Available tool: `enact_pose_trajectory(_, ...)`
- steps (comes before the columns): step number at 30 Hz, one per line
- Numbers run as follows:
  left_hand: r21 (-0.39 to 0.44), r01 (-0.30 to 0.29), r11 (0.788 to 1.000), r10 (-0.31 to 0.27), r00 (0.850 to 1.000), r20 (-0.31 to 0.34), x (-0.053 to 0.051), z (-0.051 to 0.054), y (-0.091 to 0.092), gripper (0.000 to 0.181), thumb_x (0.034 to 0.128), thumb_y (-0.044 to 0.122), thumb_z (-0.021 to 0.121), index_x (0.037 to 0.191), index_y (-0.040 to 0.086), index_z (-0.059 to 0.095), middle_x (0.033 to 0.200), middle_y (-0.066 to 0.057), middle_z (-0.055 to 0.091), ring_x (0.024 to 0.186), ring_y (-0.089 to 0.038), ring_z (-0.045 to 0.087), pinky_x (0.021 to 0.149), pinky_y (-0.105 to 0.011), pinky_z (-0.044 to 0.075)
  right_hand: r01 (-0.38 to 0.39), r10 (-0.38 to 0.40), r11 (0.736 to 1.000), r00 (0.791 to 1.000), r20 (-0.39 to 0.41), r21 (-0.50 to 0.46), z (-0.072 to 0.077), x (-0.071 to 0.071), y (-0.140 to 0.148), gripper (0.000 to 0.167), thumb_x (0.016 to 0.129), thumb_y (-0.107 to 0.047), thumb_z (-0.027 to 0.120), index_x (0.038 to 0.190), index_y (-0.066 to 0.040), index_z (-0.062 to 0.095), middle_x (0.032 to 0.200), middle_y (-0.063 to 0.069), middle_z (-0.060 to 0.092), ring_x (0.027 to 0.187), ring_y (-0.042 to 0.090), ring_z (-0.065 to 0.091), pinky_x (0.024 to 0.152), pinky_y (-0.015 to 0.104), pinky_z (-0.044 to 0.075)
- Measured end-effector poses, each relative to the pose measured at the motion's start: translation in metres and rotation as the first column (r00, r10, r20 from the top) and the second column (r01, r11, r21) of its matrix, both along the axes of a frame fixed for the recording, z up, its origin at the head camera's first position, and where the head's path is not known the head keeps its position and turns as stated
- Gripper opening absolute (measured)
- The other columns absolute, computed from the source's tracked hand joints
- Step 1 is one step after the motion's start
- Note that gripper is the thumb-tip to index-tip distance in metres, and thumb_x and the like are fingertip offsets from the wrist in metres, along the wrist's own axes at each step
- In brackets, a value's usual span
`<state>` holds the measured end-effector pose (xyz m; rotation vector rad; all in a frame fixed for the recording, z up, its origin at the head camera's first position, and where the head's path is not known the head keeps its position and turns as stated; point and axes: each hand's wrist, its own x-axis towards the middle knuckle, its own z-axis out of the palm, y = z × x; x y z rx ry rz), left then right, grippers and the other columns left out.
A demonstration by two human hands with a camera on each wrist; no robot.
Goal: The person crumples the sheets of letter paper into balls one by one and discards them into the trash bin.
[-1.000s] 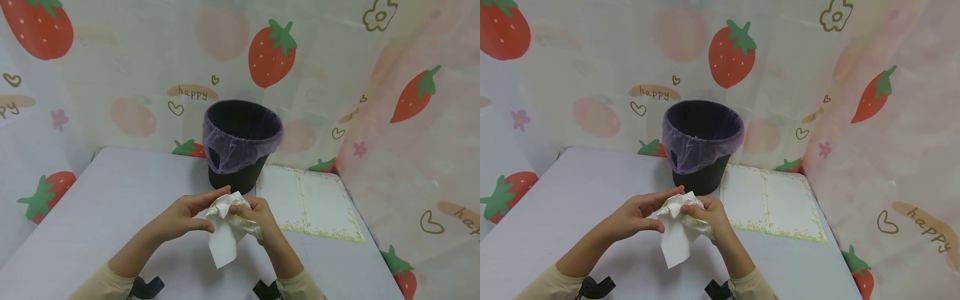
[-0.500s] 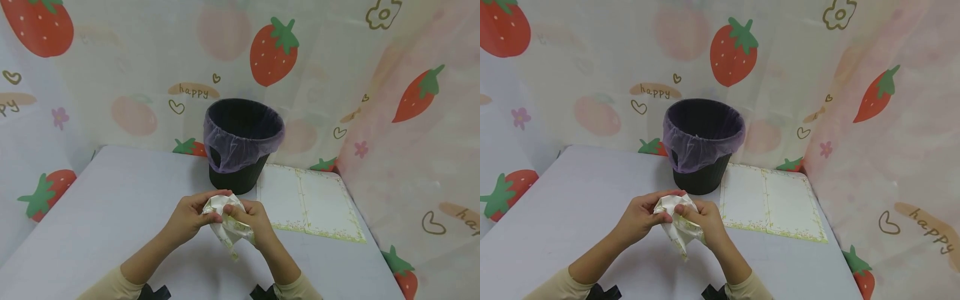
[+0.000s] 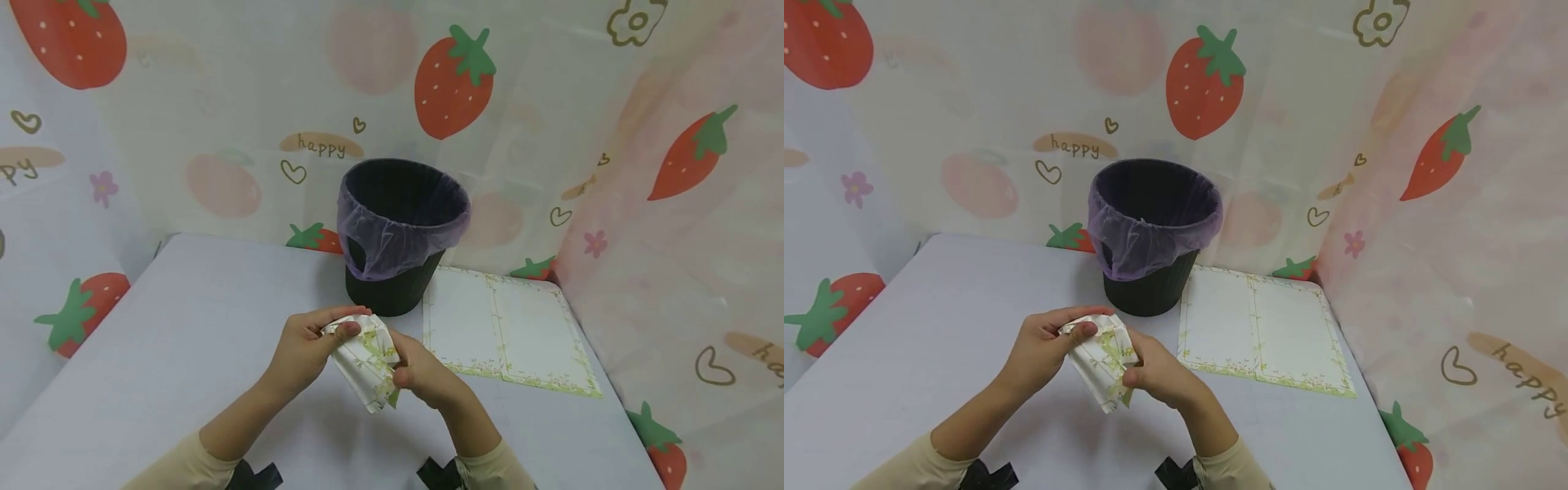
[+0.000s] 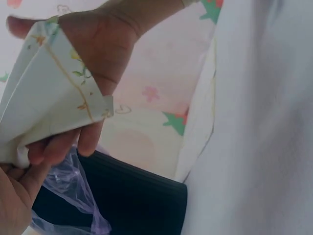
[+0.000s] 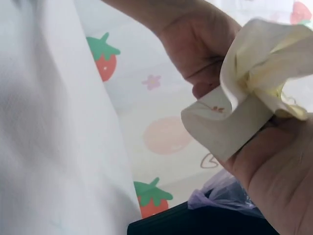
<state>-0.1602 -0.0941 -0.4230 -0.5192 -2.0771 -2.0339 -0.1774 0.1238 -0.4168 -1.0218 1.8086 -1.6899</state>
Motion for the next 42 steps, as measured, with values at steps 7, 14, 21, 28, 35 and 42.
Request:
enact_pose_trajectory(7, -0.018, -0.077, 0.997, 0.077, 0.997, 0.011, 0.001, 0.002, 0.003, 0.021, 0.0936, 0.029, 0.076, 0.110, 0.017, 0.080, 0.107, -0.001, 0.078, 0.081, -0.015, 0.069, 0.059, -0.023, 0.057, -0.072, 0.072, 0.997, 0.997, 0.037, -0.001, -0.001, -0.001, 0.002, 0.120, 0.060, -0.077, 0.081, 0.135, 0.009, 0.045, 0.103, 0.002, 0.065, 0.084, 0.012, 0.063, 0.068, 0.023, 0.055)
enact_pose_trajectory(14, -0.016, -0.085, 0.996, 0.086, 0.992, 0.088, 0.001, 0.000, 0.005, 0.026, 0.0957, 0.036, 0.073, 0.110, 0.015, 0.079, 0.106, -0.003, 0.078, 0.087, -0.019, 0.070, 0.065, -0.024, 0.058, -0.019, 0.029, 0.997, 0.991, 0.128, -0.074, -0.004, 0.001, -0.003, 0.106, 0.070, -0.069, 0.080, 0.130, 0.013, 0.051, 0.107, 0.011, 0.074, 0.092, 0.020, 0.075, 0.070, 0.025, 0.058)
enact_pose_trajectory(21, -0.106, -0.111, 0.988, 0.117, 0.992, 0.051, 0.004, -0.006, 0.011, 0.029, 0.0965, 0.040, 0.071, 0.117, 0.020, 0.078, 0.114, 0.005, 0.077, 0.108, -0.013, 0.069, 0.085, -0.023, 0.057, 0.158, -0.140, 0.984, 0.970, 0.198, -0.081, -0.010, -0.001, -0.007, 0.068, 0.094, -0.047, 0.073, 0.118, 0.016, 0.061, 0.090, 0.013, 0.077, 0.079, 0.025, 0.078, 0.065, 0.029, 0.062)
enact_pose_trajectory(28, -0.172, 0.067, 0.983, -0.084, 0.992, -0.094, 0.003, -0.007, 0.006, 0.066, 0.0983, 0.060, 0.053, 0.138, 0.010, 0.063, 0.132, -0.003, 0.070, 0.120, -0.014, 0.066, 0.094, -0.022, 0.055, 0.300, -0.276, 0.952, 0.927, 0.255, -0.058, -0.008, -0.002, -0.007, 0.047, 0.095, -0.028, 0.075, 0.113, 0.015, 0.064, 0.083, 0.009, 0.075, 0.069, 0.027, 0.077, 0.062, 0.033, 0.063)
enact_pose_trajectory(35, -0.228, 0.081, 0.970, -0.082, 0.997, 0.006, 0.003, -0.003, 0.003, 0.064, 0.0837, 0.034, 0.086, 0.141, 0.023, 0.061, 0.131, 0.005, 0.069, 0.107, -0.017, 0.067, 0.082, -0.028, 0.059, 0.339, -0.318, 0.939, 0.922, 0.221, -0.063, -0.003, 0.001, -0.010, 0.036, 0.098, -0.019, 0.071, 0.110, 0.015, 0.066, 0.082, 0.011, 0.076, 0.067, 0.026, 0.076, 0.060, 0.032, 0.062)
enact_pose_trajectory(42, -0.147, 0.082, 0.986, -0.073, 0.995, 0.067, -0.007, -0.010, 0.001, 0.056, 0.0868, 0.025, 0.084, 0.139, 0.020, 0.064, 0.120, -0.005, 0.072, 0.088, -0.019, 0.066, 0.067, -0.026, 0.059, 0.366, -0.359, 0.931, 0.919, 0.165, -0.012, -0.002, 0.001, -0.011, 0.058, 0.104, -0.042, 0.058, 0.118, 0.014, 0.063, 0.088, 0.013, 0.076, 0.072, 0.021, 0.076, 0.062, 0.028, 0.061)
